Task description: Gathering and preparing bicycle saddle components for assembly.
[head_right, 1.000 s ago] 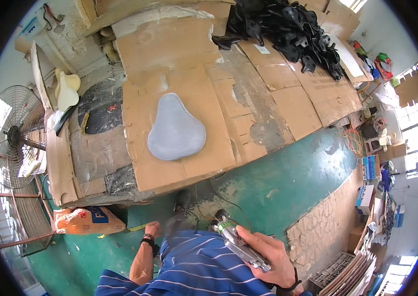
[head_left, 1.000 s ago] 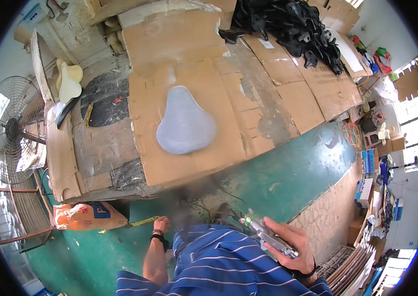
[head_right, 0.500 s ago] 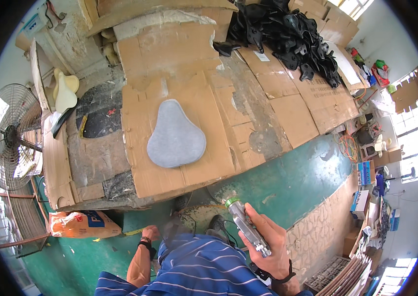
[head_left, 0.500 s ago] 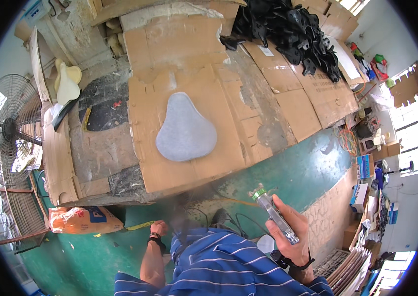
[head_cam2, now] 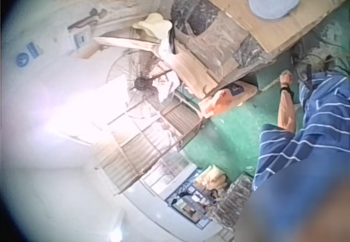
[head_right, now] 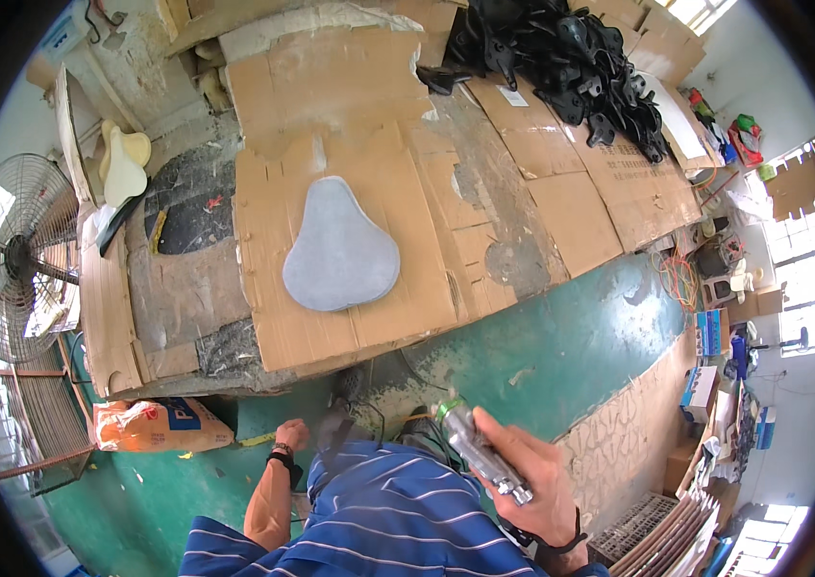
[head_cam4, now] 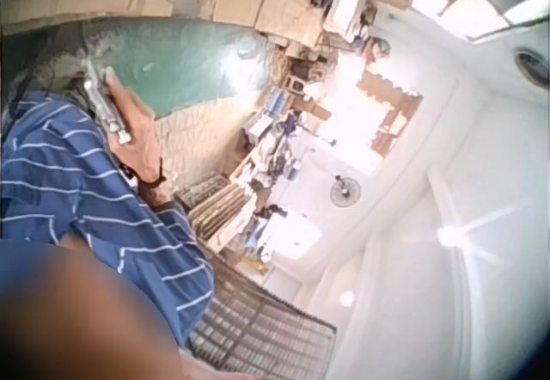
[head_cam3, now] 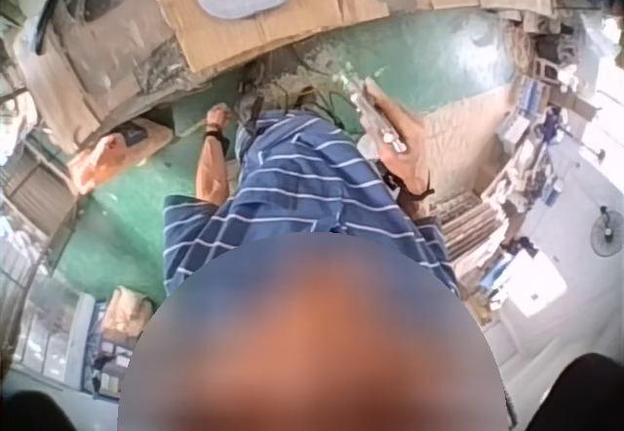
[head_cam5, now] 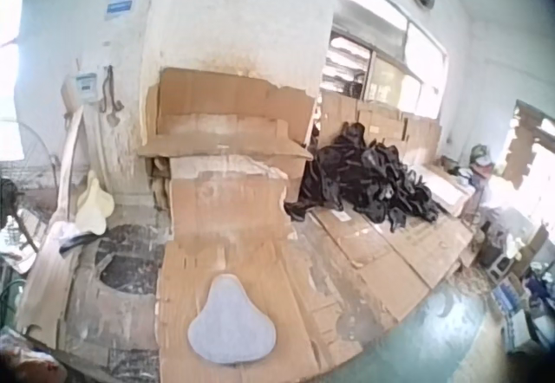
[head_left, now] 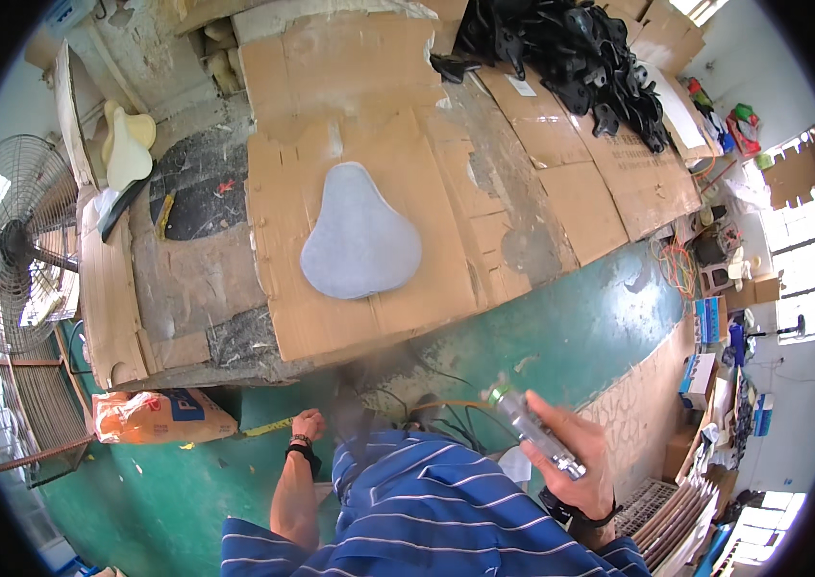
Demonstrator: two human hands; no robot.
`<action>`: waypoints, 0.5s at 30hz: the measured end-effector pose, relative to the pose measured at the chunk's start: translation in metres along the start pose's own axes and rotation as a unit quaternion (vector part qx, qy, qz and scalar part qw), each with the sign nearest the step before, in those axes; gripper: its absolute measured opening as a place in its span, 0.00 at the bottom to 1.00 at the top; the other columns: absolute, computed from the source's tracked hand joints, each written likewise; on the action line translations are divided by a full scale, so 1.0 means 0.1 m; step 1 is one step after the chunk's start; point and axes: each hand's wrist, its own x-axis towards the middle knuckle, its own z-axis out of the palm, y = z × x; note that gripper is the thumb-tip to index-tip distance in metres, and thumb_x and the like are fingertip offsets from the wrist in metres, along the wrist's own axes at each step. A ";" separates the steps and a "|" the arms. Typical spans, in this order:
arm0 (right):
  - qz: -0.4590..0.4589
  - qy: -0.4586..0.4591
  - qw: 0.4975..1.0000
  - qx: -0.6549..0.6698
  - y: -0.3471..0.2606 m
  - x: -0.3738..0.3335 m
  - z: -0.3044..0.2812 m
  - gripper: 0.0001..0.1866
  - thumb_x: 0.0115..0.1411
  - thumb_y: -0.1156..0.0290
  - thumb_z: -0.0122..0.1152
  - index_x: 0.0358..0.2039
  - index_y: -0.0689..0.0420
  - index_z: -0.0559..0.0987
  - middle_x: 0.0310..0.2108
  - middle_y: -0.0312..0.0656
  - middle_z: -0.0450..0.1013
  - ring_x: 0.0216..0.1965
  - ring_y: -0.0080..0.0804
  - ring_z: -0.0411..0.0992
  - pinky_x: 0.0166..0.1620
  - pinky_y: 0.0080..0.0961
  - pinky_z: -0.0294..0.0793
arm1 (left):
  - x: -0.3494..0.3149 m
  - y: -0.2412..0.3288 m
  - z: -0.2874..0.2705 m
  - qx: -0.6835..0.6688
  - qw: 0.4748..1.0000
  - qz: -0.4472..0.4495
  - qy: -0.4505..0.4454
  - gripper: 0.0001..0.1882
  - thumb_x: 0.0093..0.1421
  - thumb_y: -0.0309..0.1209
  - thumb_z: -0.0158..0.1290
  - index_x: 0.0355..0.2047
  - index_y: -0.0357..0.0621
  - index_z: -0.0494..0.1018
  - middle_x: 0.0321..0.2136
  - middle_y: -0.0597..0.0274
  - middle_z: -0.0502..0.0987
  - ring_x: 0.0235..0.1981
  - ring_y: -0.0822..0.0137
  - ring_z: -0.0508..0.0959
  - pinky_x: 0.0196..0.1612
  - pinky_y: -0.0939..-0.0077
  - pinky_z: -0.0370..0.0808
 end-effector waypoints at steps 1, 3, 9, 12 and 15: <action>0.002 -0.025 1.000 -0.003 0.00 -0.02 -0.01 0.36 0.48 0.85 0.66 0.62 0.57 0.75 0.36 0.50 0.78 0.33 0.47 0.78 0.36 0.30 0.76 | 0.01 -0.04 0.00 0.019 1.000 0.013 -0.002 0.21 0.62 0.32 0.55 0.55 0.43 0.76 0.37 0.58 0.83 0.34 0.61 0.84 0.34 0.62 0.82; -0.012 -0.024 1.000 0.000 0.02 -0.03 0.00 0.33 0.50 0.83 0.67 0.60 0.59 0.76 0.36 0.51 0.79 0.33 0.44 0.79 0.36 0.29 0.76 | 0.08 -0.17 0.00 0.051 0.999 0.018 -0.006 0.20 0.62 0.32 0.55 0.54 0.43 0.77 0.37 0.57 0.84 0.34 0.61 0.84 0.34 0.64 0.82; -0.002 0.032 0.999 0.039 0.08 -0.05 0.01 0.31 0.52 0.82 0.68 0.59 0.62 0.77 0.34 0.50 0.79 0.31 0.39 0.78 0.35 0.26 0.75 | 0.44 -0.62 -0.07 0.157 0.968 0.193 -0.036 0.15 0.61 0.32 0.56 0.48 0.43 0.81 0.31 0.59 0.84 0.30 0.64 0.84 0.32 0.67 0.81; -0.022 -0.030 0.999 0.001 0.07 -0.10 -0.08 0.37 0.47 0.85 0.66 0.62 0.58 0.75 0.35 0.51 0.77 0.31 0.47 0.77 0.36 0.32 0.76 | 0.47 -0.62 -0.04 0.061 0.959 0.265 -0.082 0.14 0.61 0.33 0.56 0.44 0.43 0.82 0.30 0.59 0.84 0.29 0.65 0.83 0.32 0.68 0.81; -0.019 0.002 0.999 0.029 0.08 -0.10 -0.03 0.34 0.49 0.82 0.68 0.60 0.58 0.76 0.36 0.51 0.79 0.33 0.44 0.79 0.38 0.30 0.76 | 0.29 -0.41 -0.03 0.079 0.995 0.058 -0.011 0.15 0.60 0.36 0.57 0.44 0.45 0.83 0.32 0.57 0.84 0.30 0.63 0.84 0.34 0.68 0.82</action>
